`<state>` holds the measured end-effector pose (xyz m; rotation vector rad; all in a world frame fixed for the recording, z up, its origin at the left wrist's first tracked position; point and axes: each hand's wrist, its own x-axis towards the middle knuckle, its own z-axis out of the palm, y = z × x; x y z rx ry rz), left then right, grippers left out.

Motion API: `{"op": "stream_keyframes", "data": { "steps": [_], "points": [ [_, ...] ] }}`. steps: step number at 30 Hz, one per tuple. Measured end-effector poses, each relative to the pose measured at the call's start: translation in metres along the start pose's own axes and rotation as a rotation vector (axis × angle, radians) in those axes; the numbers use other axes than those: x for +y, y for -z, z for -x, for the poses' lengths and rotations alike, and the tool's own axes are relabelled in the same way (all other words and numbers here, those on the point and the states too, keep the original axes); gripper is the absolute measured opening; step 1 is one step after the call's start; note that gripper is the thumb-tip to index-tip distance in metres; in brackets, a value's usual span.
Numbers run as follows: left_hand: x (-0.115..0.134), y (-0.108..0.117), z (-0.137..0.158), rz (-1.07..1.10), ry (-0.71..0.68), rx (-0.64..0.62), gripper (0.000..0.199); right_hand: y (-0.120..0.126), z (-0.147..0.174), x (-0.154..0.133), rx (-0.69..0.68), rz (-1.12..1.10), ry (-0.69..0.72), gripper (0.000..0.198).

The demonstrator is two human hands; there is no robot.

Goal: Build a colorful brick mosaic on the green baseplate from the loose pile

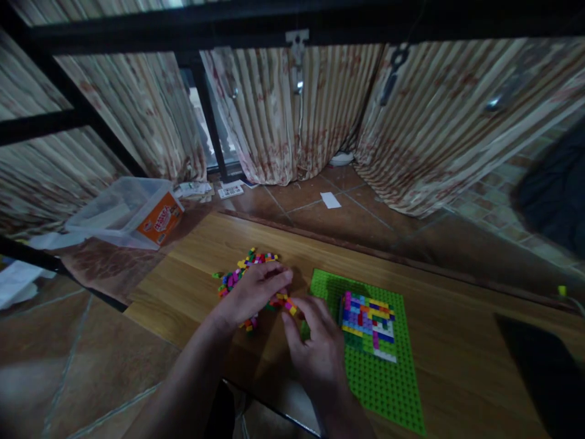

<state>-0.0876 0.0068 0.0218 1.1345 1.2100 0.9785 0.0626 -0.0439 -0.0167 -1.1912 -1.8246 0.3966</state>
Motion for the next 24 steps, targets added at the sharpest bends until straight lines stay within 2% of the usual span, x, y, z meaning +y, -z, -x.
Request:
{"op": "stream_keyframes", "data": {
  "steps": [3, 5, 9, 16, 24],
  "points": [
    [0.002, -0.006, 0.004, 0.02, 0.081, -0.223, 0.033, 0.011, -0.007, 0.002, 0.067, 0.015, -0.007, 0.016],
    [0.002, -0.011, 0.005, 0.061, 0.114, -0.293, 0.036, 0.016, -0.009, 0.002, 0.092, 0.012, -0.009, 0.018],
    [0.003, -0.018, 0.003, 0.125, 0.139, -0.291, 0.032, 0.022, -0.007, 0.003, 0.103, -0.012, -0.026, 0.021],
    [-0.001, -0.03, 0.001, 0.107, 0.112, -0.26, 0.031, 0.032, -0.003, 0.004, 0.108, -0.062, -0.11, 0.014],
    [0.006, -0.037, 0.002, 0.163, 0.119, -0.292, 0.031, 0.05, -0.002, 0.006, 0.129, -0.21, -0.085, 0.02]
  ]
}}
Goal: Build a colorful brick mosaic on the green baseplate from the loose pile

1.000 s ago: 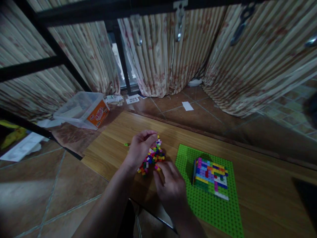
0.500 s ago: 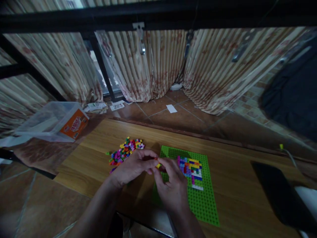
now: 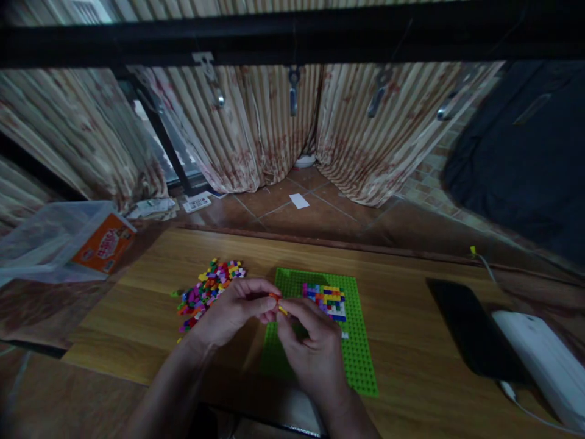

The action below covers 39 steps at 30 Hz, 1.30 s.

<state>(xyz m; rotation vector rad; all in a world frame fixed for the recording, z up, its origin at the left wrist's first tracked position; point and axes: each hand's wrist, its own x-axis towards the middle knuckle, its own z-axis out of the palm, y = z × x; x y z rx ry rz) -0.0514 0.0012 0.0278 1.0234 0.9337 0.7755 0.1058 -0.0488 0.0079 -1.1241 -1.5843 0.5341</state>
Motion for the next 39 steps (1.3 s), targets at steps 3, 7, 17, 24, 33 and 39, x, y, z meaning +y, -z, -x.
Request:
{"op": "stream_keyframes", "data": {
  "steps": [3, 7, 17, 24, 33, 39],
  "points": [
    [0.003, -0.002, 0.0, -0.019, 0.016, -0.024, 0.03, 0.014, -0.003, 0.004, 0.08, -0.063, -0.142, 0.017],
    [0.002, -0.005, -0.006, -0.055, 0.005, 0.083, 0.025, 0.043, -0.01, 0.017, 0.309, -0.202, -0.443, 0.017],
    [-0.008, -0.008, -0.017, -0.102, -0.022, 0.165, 0.022, 0.068, -0.007, 0.042, 0.252, -0.241, -0.601, 0.032],
    [-0.014, -0.007, -0.02, -0.14, -0.039, 0.141, 0.02, 0.065, -0.005, 0.035, 0.037, 0.273, -0.241, 0.023],
    [-0.013, -0.006, -0.019, -0.131, -0.043, 0.151, 0.021, 0.052, -0.001, 0.05, 0.071, 0.308, -0.194, 0.02],
    [-0.011, -0.011, -0.018, -0.118, -0.036, 0.134, 0.019, 0.044, 0.001, 0.058, 0.126, 0.108, -0.376, 0.02]
  ]
}}
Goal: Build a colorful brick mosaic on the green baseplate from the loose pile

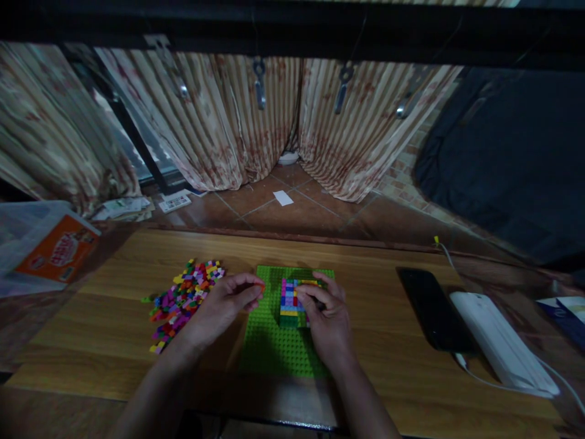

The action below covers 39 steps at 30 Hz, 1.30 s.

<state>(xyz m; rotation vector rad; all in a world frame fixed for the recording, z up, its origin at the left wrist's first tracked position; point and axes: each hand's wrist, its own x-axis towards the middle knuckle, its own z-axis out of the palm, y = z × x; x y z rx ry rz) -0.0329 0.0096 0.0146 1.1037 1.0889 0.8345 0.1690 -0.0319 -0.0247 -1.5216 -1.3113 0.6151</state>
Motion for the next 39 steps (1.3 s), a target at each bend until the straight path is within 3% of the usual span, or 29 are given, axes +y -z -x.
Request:
{"op": "stream_keyframes", "data": {
  "steps": [5, 16, 27, 33, 39],
  "points": [
    [-0.001, -0.003, 0.001, -0.003, -0.016, -0.018, 0.019, -0.004, -0.002, 0.002, -0.008, -0.146, -0.083, 0.021],
    [-0.008, -0.007, 0.002, -0.027, 0.003, -0.059, 0.019, -0.008, -0.004, -0.001, 0.057, -0.145, -0.119, 0.019],
    [-0.01, -0.012, 0.002, -0.025, 0.017, -0.073, 0.02, -0.011, -0.005, -0.001, 0.062, -0.177, -0.083, 0.016],
    [-0.007, -0.014, 0.003, 0.09, 0.024, -0.057, 0.023, -0.001, -0.007, -0.003, 0.007, -0.169, -0.076, 0.021],
    [0.001, -0.013, 0.007, 0.175, 0.041, -0.031, 0.026, 0.008, -0.011, -0.014, 0.123, -0.147, 0.044, 0.018]
  ]
}}
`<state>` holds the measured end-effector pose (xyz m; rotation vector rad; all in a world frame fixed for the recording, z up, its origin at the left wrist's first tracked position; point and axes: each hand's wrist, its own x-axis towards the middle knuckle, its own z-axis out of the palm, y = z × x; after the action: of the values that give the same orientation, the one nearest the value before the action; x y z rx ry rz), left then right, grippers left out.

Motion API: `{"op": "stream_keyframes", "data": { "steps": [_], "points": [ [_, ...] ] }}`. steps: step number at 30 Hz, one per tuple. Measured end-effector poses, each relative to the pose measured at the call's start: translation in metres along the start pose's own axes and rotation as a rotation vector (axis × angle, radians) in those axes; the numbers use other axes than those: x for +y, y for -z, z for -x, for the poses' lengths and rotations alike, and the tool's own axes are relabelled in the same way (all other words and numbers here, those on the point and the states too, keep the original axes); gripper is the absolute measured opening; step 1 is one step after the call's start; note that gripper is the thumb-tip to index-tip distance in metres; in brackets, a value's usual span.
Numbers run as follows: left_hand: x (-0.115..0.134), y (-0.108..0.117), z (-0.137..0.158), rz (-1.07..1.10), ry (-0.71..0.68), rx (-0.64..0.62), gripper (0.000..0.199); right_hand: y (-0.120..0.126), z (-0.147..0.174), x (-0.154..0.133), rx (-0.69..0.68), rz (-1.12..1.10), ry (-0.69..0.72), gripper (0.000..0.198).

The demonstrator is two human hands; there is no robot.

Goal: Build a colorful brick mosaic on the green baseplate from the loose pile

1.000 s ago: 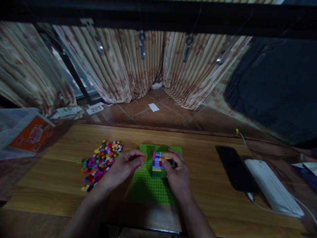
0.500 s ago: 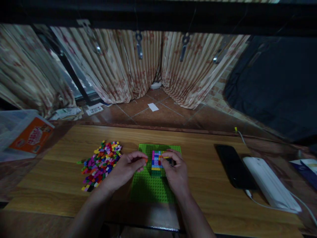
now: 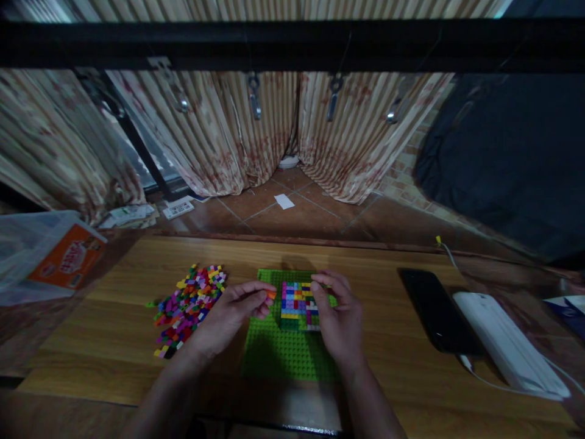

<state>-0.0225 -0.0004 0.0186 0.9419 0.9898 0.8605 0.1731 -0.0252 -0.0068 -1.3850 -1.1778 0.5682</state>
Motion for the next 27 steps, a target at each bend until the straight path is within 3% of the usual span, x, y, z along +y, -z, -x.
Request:
{"op": "stream_keyframes", "data": {
  "steps": [8, 13, 20, 27],
  "points": [
    [0.001, -0.001, 0.004, 0.104, 0.015, -0.105, 0.028, -0.008, 0.009, -0.02, -0.175, 0.137, 0.3, 0.015],
    [0.0, -0.003, 0.003, 0.177, 0.019, -0.152, 0.024, -0.012, 0.015, -0.028, -0.333, 0.127, 0.36, 0.018],
    [-0.001, -0.006, 0.001, 0.118, -0.022, -0.145, 0.028, -0.015, 0.018, -0.027, -0.363, 0.081, 0.284, 0.015],
    [-0.004, -0.012, 0.002, 0.029, -0.132, -0.116, 0.02, -0.017, 0.02, -0.03, -0.322, -0.071, 0.0, 0.006]
  ]
}}
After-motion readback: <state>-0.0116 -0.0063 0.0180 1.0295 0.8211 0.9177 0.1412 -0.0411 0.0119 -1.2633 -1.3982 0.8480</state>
